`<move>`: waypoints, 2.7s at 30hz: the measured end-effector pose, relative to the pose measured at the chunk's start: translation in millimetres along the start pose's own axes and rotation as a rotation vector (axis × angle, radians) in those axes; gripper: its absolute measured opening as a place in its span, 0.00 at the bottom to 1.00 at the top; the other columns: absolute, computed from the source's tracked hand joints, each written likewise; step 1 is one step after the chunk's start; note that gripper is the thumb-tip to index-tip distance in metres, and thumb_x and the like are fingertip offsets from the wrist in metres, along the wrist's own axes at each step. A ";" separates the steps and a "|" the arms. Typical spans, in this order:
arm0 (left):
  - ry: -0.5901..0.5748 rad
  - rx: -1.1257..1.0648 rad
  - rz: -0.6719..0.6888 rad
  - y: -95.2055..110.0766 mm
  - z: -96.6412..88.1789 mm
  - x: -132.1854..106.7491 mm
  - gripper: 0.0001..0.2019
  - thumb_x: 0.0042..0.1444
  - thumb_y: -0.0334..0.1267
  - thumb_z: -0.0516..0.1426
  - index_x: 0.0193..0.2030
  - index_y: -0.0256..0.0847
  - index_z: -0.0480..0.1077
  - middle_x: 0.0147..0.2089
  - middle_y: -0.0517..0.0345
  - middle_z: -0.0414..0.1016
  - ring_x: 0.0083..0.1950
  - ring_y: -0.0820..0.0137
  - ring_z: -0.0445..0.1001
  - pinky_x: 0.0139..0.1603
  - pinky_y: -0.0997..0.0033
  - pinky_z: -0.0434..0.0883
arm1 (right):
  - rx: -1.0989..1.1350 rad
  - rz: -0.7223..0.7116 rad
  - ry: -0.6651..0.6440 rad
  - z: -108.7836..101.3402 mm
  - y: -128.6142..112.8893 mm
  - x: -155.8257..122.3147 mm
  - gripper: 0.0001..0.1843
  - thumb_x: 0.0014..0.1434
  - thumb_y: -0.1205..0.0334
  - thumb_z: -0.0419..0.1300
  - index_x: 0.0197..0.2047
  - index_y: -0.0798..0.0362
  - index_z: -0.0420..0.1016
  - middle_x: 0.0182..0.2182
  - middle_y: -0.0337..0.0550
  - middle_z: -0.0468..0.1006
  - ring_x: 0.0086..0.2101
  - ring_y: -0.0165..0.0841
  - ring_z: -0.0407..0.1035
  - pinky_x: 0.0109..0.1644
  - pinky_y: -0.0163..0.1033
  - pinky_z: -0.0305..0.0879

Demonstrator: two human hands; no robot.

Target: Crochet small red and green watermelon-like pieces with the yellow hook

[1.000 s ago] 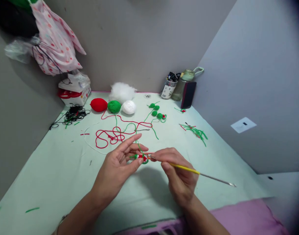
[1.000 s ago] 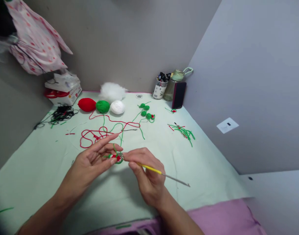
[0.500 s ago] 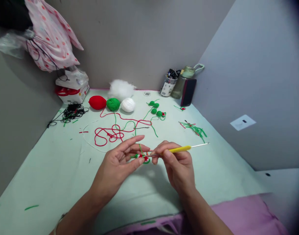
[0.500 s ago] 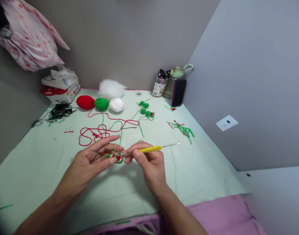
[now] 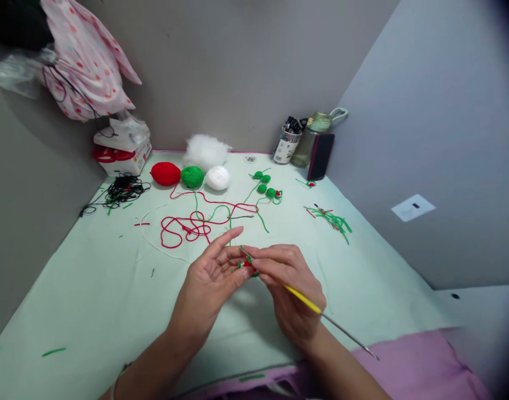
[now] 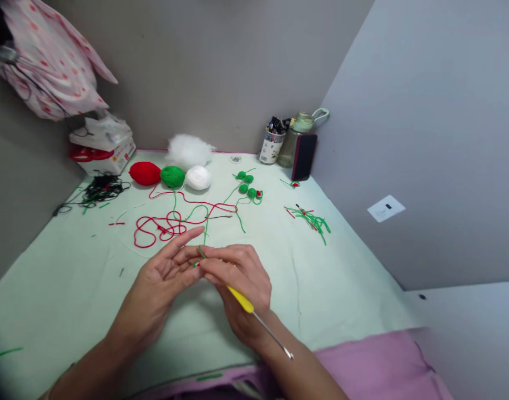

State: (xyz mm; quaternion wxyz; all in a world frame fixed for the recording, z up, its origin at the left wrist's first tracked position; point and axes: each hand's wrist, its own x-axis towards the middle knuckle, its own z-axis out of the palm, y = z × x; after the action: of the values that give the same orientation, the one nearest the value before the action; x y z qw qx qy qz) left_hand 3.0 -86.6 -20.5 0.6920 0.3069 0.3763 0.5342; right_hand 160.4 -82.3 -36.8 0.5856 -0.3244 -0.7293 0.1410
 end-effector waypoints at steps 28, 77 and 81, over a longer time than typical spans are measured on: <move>0.051 0.396 0.172 3.6 -5.1 0.0 0.13 0.67 0.50 0.63 0.50 0.46 0.76 0.53 0.52 0.85 0.60 0.57 0.79 0.59 0.62 0.72 | 0.393 0.346 0.138 -1.2 3.0 9.1 0.08 0.70 0.60 0.65 0.43 0.45 0.87 0.38 0.46 0.89 0.38 0.39 0.82 0.38 0.43 0.80; 0.052 -0.081 -0.079 4.0 0.7 1.5 0.05 0.59 0.37 0.71 0.39 0.42 0.80 0.38 0.62 0.82 0.43 0.74 0.81 0.52 0.77 0.76 | 0.365 0.323 0.018 -3.2 6.0 4.8 0.10 0.72 0.63 0.62 0.47 0.43 0.87 0.40 0.42 0.88 0.41 0.36 0.79 0.48 0.44 0.75; 0.055 -0.052 -0.055 4.1 1.8 0.7 0.08 0.59 0.39 0.70 0.34 0.40 0.78 0.41 0.60 0.80 0.43 0.73 0.81 0.49 0.77 0.78 | 0.398 0.345 0.040 -2.0 6.7 4.7 0.09 0.72 0.62 0.63 0.46 0.44 0.87 0.40 0.42 0.88 0.40 0.34 0.79 0.45 0.41 0.75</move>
State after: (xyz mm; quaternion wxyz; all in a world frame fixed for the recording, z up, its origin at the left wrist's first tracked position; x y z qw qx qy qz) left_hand 2.5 -85.0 -16.3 0.7035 0.2638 0.3894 0.5328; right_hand 163.9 -74.7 -36.6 0.6196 -0.3253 -0.6093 0.3730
